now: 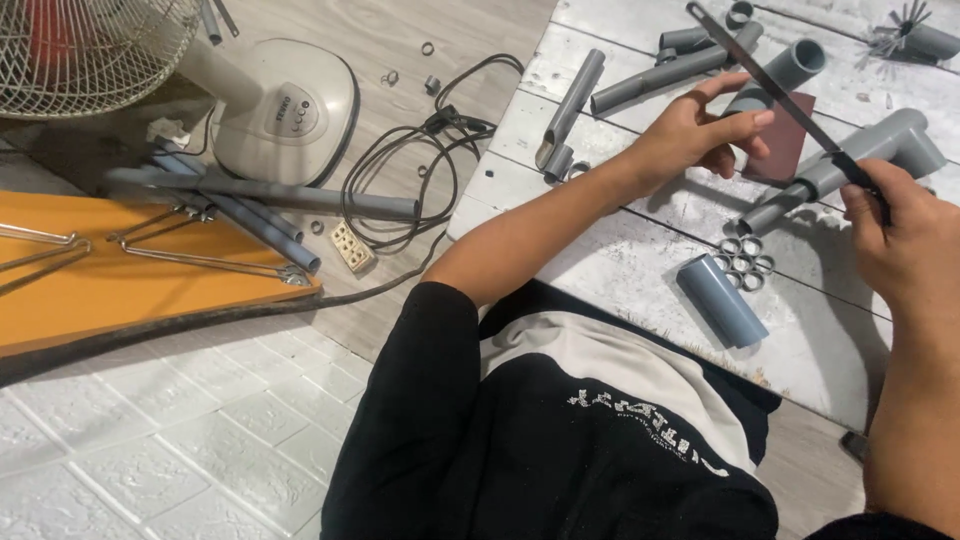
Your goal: Using a hacksaw blade to cut notches into PVC pipe fittings and smoothing the edges with sandpaper.
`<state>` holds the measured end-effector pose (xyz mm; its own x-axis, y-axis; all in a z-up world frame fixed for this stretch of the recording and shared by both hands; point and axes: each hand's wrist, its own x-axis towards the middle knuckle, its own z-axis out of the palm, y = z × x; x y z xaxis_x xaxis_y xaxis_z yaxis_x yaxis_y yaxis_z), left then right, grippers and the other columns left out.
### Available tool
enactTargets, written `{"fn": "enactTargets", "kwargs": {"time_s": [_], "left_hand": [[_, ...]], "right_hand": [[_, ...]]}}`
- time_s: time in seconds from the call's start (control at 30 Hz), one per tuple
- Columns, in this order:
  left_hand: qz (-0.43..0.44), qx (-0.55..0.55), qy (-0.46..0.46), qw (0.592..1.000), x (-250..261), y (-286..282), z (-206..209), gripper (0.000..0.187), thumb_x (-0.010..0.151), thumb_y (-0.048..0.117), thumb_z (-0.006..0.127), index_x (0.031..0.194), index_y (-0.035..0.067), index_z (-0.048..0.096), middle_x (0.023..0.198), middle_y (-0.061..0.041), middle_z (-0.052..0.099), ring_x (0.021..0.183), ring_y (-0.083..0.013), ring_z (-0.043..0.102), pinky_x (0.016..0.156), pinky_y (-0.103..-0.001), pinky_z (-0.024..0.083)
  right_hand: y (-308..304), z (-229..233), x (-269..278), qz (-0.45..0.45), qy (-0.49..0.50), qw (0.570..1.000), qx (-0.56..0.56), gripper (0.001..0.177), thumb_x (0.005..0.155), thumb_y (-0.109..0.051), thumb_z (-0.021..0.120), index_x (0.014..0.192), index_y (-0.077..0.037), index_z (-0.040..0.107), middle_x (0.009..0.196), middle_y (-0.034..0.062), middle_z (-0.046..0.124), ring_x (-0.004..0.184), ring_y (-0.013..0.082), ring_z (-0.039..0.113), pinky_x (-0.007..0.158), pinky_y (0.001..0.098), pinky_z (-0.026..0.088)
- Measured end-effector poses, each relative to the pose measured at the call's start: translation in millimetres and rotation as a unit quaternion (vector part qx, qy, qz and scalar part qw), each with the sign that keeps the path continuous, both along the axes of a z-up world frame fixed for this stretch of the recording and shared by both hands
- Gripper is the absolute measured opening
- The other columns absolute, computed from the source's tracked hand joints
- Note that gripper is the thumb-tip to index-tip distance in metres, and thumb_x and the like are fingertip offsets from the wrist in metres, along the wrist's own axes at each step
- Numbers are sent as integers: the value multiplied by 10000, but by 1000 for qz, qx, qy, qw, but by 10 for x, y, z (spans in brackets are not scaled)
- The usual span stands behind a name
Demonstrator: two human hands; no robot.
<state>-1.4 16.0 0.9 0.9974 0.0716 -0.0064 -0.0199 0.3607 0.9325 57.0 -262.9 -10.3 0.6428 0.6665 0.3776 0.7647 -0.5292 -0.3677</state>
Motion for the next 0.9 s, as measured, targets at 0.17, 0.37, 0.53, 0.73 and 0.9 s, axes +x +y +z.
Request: {"fn": "enactTargets", "kwargs": {"time_s": [0.17,0.37,0.53,0.73,0.9], "left_hand": [[26,-10,-16,999,61,90,4,935,736,406,723,1438,-44,300,796,-174,752,532,-198,670,467,-291,574],[-30,103,34,994,-39,-88,150,721,787,352,682,1371,47,388,781,-136,760,539,-160,656,493,-269,551],[-28,56,-47,997,9,-45,-32,662,788,207,796,1350,97,462,765,-193,788,536,-199,674,503,-302,558],[-62,-20,-45,997,41,4,-108,637,846,248,756,1391,161,437,834,-214,808,738,-297,794,535,-355,622],[-67,98,-45,992,17,6,-74,738,856,211,702,1479,107,321,729,-120,752,497,-155,646,409,-240,498]], "right_hand": [[-60,49,82,-4,-23,1000,-15,175,1229,72,656,1364,124,753,934,173,675,715,266,588,641,351,455],[77,102,-23,-16,-50,997,-52,191,1161,-56,599,1250,40,738,1112,188,745,869,345,678,728,396,513],[35,156,-2,5,-44,999,-24,164,1116,34,651,1231,86,756,1099,203,739,805,319,644,710,377,498],[4,132,-5,2,-58,998,-15,121,1174,41,703,1248,101,776,889,163,632,710,273,527,687,362,439],[23,99,12,-17,-110,992,-66,159,1187,-113,758,1286,-2,814,881,103,642,671,191,523,614,301,419]]}}
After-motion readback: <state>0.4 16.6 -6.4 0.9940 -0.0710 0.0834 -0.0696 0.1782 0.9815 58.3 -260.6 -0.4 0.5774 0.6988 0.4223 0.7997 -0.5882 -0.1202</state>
